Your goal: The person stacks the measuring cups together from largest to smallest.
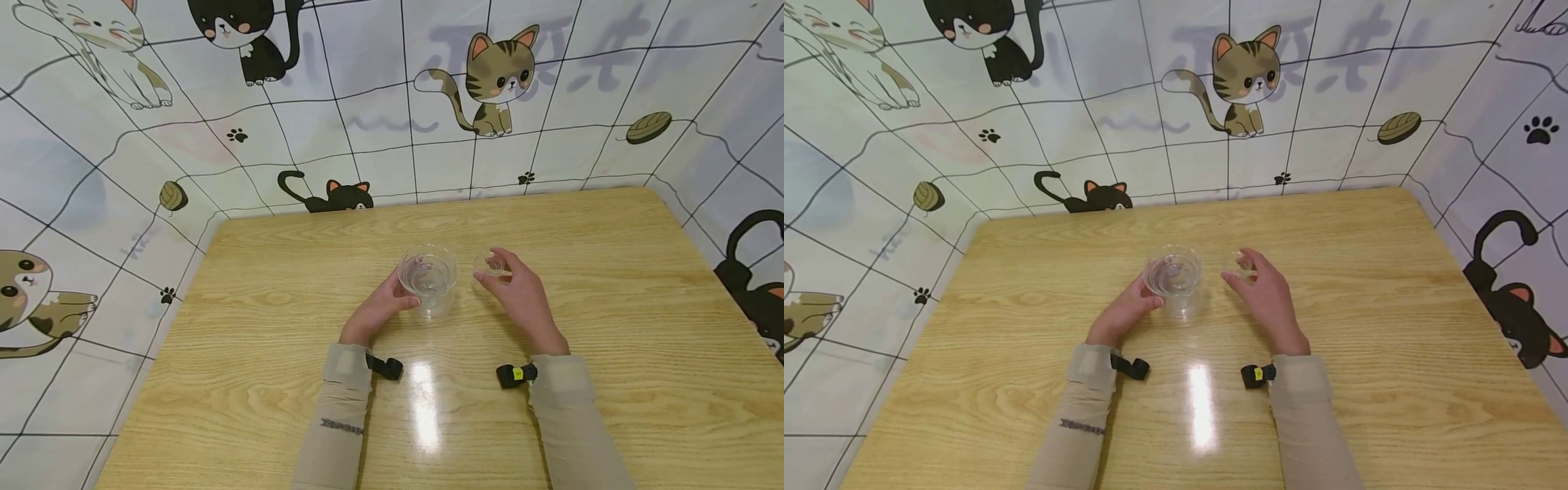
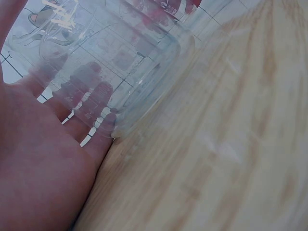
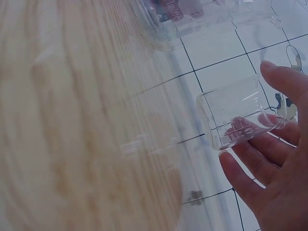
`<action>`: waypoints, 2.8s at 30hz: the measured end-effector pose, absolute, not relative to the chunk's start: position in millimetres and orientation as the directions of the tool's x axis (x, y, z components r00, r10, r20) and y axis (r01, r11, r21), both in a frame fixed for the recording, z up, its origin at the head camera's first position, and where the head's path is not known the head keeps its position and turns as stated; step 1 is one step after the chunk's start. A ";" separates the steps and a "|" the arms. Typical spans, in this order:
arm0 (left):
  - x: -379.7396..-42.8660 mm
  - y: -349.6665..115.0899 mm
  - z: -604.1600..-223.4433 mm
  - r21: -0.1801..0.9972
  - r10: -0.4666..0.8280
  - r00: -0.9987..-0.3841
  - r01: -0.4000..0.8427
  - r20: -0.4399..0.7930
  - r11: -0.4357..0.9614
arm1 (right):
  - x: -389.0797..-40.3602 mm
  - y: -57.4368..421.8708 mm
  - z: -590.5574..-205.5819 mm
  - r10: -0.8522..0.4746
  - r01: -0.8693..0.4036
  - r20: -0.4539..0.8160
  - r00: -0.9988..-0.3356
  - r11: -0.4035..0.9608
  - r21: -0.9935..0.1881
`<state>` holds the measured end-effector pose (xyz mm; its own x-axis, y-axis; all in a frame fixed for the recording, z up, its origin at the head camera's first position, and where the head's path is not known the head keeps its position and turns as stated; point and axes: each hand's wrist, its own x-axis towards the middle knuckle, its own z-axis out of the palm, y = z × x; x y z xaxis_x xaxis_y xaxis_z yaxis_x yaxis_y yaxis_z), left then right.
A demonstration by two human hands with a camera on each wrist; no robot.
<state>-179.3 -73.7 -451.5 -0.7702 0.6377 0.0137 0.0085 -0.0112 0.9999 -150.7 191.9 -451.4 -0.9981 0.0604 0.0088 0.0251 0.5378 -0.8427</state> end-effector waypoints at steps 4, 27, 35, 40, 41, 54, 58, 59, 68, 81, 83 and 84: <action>-178.6 -74.5 -450.9 1.000 0.638 -0.770 0.006 0.003 0.002 | -150.6 190.5 -452.4 0.056 0.018 0.015 -0.998 0.539 -0.842; -179.9 -72.7 -451.0 0.999 0.643 -0.765 0.014 0.030 -0.031 | -151.7 180.3 -453.2 0.029 -0.005 0.026 -0.999 0.568 -0.823; -185.0 -74.5 -464.9 1.000 0.629 -0.777 0.003 0.010 -0.012 | -150.4 181.1 -450.7 0.038 0.008 0.015 -0.999 0.558 -0.830; -190.3 -74.2 -476.6 1.000 0.619 -0.785 0.021 0.018 -0.003 | -150.5 183.7 -449.4 0.055 0.014 0.020 -0.998 0.552 -0.834; -190.7 -74.2 -477.6 1.000 0.619 -0.785 0.026 0.024 -0.006 | -150.3 184.0 -448.9 0.056 0.011 0.024 -0.998 0.550 -0.835; -183.0 -74.7 -459.0 1.000 0.630 -0.776 0.009 0.000 0.011 | -150.0 187.8 -442.0 0.083 -0.051 0.112 -0.990 0.528 -0.848; -179.9 -74.9 -452.0 1.000 0.640 -0.768 0.005 -0.004 0.012 | -148.7 187.7 -439.2 0.095 -0.080 0.152 -0.984 0.524 -0.848; -179.8 -74.9 -451.8 1.000 0.640 -0.769 0.005 -0.004 0.011 | -148.4 187.5 -438.4 0.099 -0.087 0.162 -0.982 0.522 -0.848; -179.6 -75.0 -451.2 1.000 0.648 -0.762 0.011 0.004 0.006 | -146.8 185.7 -431.9 0.120 -0.113 0.201 -0.972 0.514 -0.850; -178.8 -75.1 -450.2 1.000 0.647 -0.762 0.010 0.003 0.007 | -143.7 181.8 -419.9 0.118 -0.165 0.259 -0.959 0.510 -0.844; -178.8 -74.9 -450.2 1.000 0.648 -0.762 0.007 0.002 0.005 | -143.4 181.2 -419.0 0.117 -0.165 0.259 -0.959 0.513 -0.843; -178.7 -74.8 -450.2 1.000 0.648 -0.762 0.007 0.003 0.004 | -143.3 180.8 -418.5 0.116 -0.167 0.261 -0.958 0.513 -0.842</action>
